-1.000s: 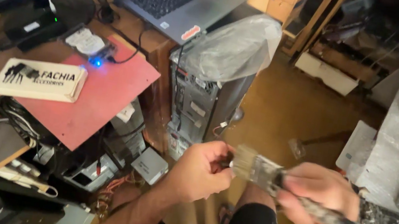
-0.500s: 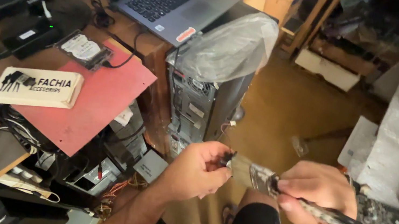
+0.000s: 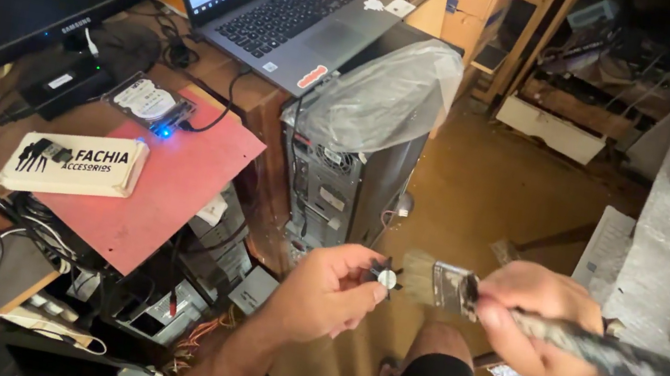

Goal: Cleaning a computer fan with a brush and using a computer to troubleshoot

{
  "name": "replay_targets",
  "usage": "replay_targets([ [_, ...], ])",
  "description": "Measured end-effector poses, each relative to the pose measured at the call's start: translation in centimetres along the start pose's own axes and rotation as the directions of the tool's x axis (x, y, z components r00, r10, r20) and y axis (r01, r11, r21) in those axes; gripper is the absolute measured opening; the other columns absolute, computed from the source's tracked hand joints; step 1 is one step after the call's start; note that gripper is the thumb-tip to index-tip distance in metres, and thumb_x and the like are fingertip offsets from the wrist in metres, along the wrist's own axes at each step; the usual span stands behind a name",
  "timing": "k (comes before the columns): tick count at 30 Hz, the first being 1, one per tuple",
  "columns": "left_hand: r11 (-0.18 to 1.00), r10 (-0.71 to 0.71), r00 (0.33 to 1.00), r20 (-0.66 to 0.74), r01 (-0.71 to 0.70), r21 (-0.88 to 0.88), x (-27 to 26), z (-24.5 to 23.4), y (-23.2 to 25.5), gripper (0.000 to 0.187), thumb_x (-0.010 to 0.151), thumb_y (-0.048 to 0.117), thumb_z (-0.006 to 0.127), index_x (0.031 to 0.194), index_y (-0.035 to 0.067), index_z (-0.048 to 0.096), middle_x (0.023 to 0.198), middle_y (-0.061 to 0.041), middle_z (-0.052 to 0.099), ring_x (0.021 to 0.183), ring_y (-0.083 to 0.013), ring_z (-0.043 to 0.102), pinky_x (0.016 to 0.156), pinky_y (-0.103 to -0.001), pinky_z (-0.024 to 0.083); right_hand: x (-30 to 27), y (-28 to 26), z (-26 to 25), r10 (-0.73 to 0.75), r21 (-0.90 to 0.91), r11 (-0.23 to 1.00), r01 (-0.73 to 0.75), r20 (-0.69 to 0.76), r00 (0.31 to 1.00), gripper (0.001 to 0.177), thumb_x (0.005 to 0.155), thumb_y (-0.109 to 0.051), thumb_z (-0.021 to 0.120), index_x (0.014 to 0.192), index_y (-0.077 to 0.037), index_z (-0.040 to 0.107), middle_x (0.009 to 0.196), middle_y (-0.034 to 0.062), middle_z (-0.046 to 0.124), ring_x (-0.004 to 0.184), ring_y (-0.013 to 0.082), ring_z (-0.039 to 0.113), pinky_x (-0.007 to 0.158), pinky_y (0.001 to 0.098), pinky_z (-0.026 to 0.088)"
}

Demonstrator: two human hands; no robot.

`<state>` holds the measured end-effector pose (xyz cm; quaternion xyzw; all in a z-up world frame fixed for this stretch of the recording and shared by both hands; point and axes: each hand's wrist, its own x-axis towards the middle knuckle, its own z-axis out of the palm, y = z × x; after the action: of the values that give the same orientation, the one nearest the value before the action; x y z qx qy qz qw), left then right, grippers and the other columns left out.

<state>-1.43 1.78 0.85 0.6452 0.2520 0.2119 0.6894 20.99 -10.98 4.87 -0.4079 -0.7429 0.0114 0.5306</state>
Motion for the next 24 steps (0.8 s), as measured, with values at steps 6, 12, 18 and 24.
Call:
replay_targets([
  [6,0.999,0.033,0.999,-0.016,-0.032,0.032,0.0,-0.1,-0.2,0.026,0.092,0.011,0.061,0.115,0.0,0.067,0.062,-0.006,0.061,0.041,-0.0112,0.049,0.037,-0.024,0.037,0.7,0.5,0.8,0.017,-0.241,0.971,-0.011,0.022,1.0,0.012,0.09,-0.016,0.069,0.084,-0.007,0.064,0.079,0.0044,0.072,0.069,0.0214,0.074,0.066,0.0289,0.06],
  [12,0.997,0.009,0.995,-0.101,-0.002,0.072,-0.2,0.6,1.3,0.024,0.091,0.006,0.06,0.111,0.005,0.072,0.052,-0.005,0.059,0.036,-0.009,0.045,0.033,-0.024,0.033,0.2,0.5,2.1,-0.094,-0.141,0.985,0.099,0.04,0.995,0.01,0.097,-0.021,0.06,0.089,-0.015,0.059,0.073,-0.0025,0.067,0.054,0.0076,0.065,0.043,0.0201,0.054],
  [18,1.0,0.002,0.998,-0.07,-0.003,-0.012,-0.1,0.5,0.9,0.029,0.088,0.005,0.061,0.114,0.001,0.072,0.053,-0.007,0.057,0.039,-0.01,0.045,0.034,-0.023,0.034,1.4,-2.2,1.3,-0.022,-0.092,0.995,0.029,0.074,0.997,0.009,0.089,-0.016,0.069,0.092,-0.007,0.067,0.079,0.0059,0.072,0.064,0.0201,0.073,0.058,0.0297,0.059],
  [24,0.996,0.062,0.992,-0.11,-0.056,0.063,1.0,0.4,-0.7,0.021,0.089,0.006,0.068,0.11,0.004,0.073,0.054,-0.005,0.062,0.041,-0.0074,0.05,0.037,-0.024,0.035,-0.1,0.9,1.5,-0.216,-0.12,0.968,0.219,0.044,0.976,0.013,0.094,-0.024,0.068,0.097,-0.015,0.06,0.072,-0.0005,0.069,0.055,0.0081,0.067,0.042,0.022,0.056],
])
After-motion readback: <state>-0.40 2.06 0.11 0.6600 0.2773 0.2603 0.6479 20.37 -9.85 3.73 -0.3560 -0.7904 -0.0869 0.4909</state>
